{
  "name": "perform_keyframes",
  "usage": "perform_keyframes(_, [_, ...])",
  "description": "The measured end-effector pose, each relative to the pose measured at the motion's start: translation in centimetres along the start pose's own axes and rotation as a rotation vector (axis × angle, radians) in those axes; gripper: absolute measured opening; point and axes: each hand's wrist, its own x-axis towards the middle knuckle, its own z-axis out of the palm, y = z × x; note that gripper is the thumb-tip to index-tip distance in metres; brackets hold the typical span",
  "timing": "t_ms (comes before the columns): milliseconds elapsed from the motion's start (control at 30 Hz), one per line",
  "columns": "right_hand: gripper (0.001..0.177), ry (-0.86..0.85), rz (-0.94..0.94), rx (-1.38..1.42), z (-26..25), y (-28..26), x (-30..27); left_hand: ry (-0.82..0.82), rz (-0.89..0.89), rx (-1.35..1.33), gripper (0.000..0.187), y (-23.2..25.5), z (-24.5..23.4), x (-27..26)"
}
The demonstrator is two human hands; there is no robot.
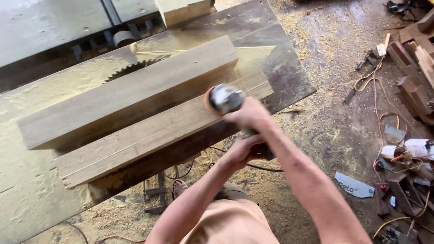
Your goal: The person uses an angle grinder with a sanding disc to sand the surface of a long wooden plank on a workbench. They move the tool back and forth along the plank, occasionally repositioning it to cover different areas.
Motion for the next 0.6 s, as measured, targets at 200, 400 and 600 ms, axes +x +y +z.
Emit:
perform_keyframes(200, [0.052,0.192,0.11,0.222,-6.8,6.8,3.1,-0.011,-0.066,0.089,0.058,-0.1,6.0,6.4])
perform_keyframes(400, [0.043,0.279,0.171,0.195,-8.4,8.9,5.3,0.014,-0.039,0.104,0.06,-0.3,7.6,8.6])
perform_keyframes(600, [0.055,0.172,0.137,0.194,-5.8,5.8,3.8,-0.032,-0.099,0.043,0.06,1.2,5.5,5.9])
